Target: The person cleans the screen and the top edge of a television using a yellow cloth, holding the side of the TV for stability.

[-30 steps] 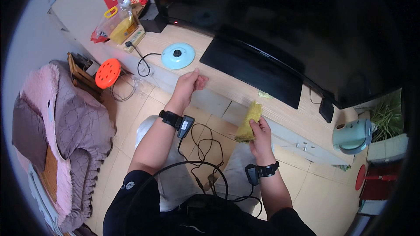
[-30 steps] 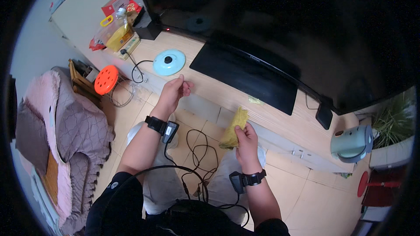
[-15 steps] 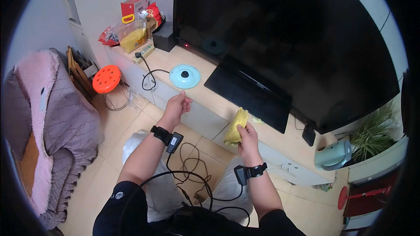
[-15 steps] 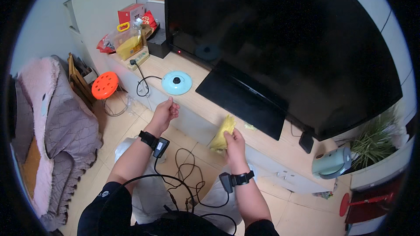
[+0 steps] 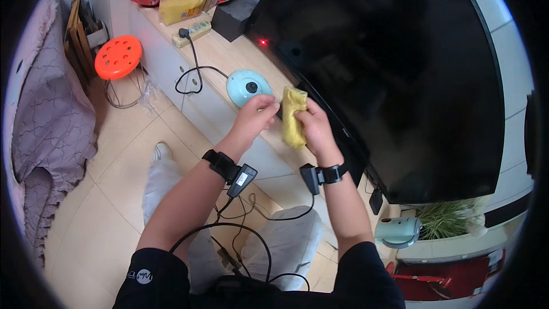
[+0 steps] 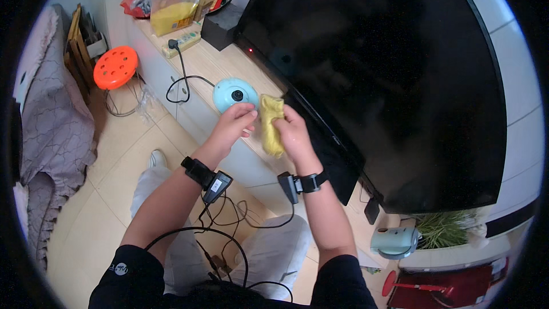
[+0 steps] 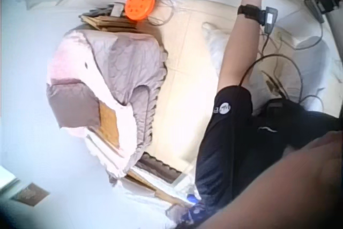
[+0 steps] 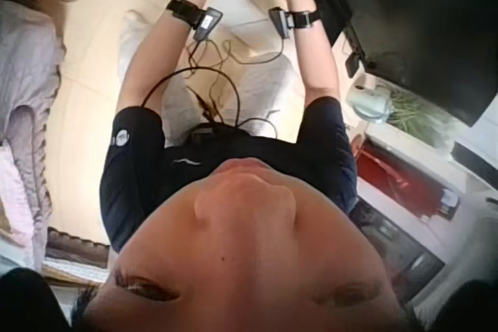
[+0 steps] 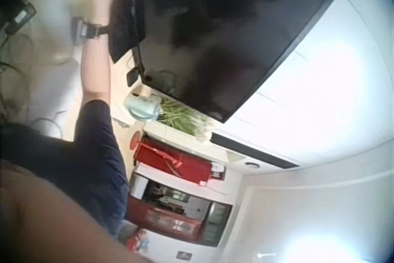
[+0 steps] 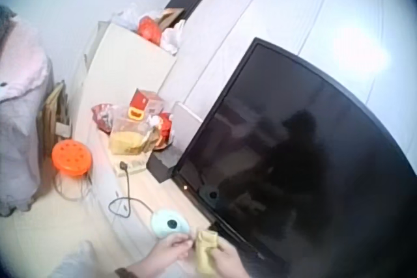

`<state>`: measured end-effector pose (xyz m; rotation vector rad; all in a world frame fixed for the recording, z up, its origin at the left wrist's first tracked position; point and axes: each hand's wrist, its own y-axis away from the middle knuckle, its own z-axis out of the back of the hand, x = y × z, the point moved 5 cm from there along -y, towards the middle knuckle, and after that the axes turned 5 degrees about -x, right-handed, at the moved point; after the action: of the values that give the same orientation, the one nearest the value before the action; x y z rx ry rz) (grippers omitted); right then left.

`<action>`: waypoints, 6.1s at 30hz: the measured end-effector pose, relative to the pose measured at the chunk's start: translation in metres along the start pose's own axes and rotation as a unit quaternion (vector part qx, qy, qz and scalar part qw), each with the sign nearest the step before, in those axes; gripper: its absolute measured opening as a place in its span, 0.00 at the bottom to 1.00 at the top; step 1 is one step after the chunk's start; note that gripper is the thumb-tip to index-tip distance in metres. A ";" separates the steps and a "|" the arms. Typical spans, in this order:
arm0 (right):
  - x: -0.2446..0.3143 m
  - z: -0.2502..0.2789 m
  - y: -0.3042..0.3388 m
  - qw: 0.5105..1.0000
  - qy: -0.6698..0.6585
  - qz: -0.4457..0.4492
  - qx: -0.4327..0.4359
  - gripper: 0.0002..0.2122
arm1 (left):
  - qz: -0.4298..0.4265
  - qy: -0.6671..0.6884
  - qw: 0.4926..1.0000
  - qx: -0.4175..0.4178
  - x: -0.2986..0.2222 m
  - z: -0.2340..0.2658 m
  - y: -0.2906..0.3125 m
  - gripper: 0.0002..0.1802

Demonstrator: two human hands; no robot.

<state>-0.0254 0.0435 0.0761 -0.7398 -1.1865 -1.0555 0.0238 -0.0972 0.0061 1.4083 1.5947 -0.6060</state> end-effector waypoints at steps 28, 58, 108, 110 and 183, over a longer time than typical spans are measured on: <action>0.011 0.005 -0.092 0.618 0.640 0.440 -0.122 0.08 | 0.029 -0.026 0.999 -0.018 0.020 0.005 -0.013 0.11; 0.017 0.005 -0.132 0.554 0.707 0.413 -0.149 0.08 | 0.024 0.006 1.000 0.013 0.018 -0.001 -0.008 0.11; 0.090 0.020 -0.123 0.553 0.692 0.416 -0.205 0.07 | 0.042 -0.003 0.998 0.037 0.023 -0.007 -0.006 0.10; 0.124 0.027 -0.120 0.536 0.669 0.450 -0.251 0.07 | 0.043 -0.002 0.998 0.041 0.023 -0.008 -0.005 0.10; 0.086 0.034 -0.115 0.491 0.721 0.445 -0.202 0.10 | 0.068 0.009 0.997 0.034 0.014 -0.014 0.002 0.10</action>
<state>-0.1419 0.0109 0.1598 -0.3958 0.9429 -0.5971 0.0220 -0.0781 0.0010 1.5617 1.4901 -0.5729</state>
